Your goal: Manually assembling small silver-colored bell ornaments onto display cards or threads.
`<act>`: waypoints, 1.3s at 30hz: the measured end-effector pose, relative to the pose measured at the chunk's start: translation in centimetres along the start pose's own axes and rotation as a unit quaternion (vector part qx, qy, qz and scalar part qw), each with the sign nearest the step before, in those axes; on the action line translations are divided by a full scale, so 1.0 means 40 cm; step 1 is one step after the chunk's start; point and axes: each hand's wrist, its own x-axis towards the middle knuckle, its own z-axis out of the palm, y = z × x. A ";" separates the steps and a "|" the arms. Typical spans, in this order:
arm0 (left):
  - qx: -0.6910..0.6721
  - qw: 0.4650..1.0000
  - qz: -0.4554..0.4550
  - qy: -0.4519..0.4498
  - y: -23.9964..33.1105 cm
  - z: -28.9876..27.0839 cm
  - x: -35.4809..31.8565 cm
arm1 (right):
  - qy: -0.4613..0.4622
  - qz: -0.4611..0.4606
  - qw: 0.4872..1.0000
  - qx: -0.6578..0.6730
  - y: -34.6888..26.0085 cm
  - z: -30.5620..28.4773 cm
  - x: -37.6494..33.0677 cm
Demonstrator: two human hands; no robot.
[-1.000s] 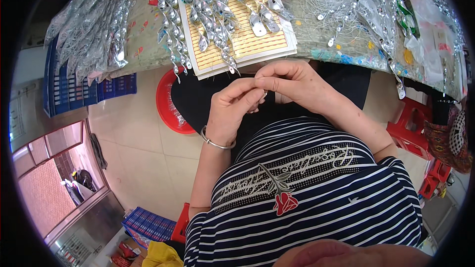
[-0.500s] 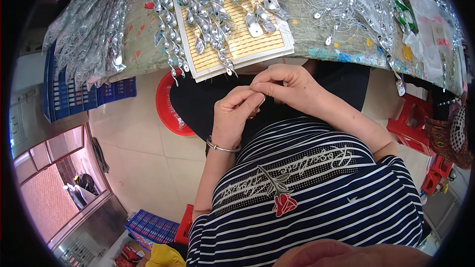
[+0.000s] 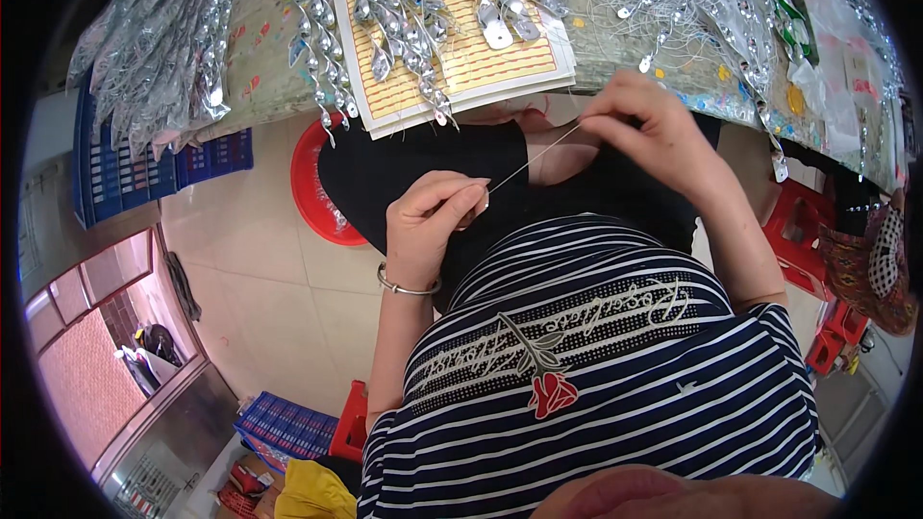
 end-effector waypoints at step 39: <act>-0.077 0.994 -0.050 -0.066 0.025 0.055 0.035 | 0.071 0.066 0.968 0.231 -0.041 0.019 0.041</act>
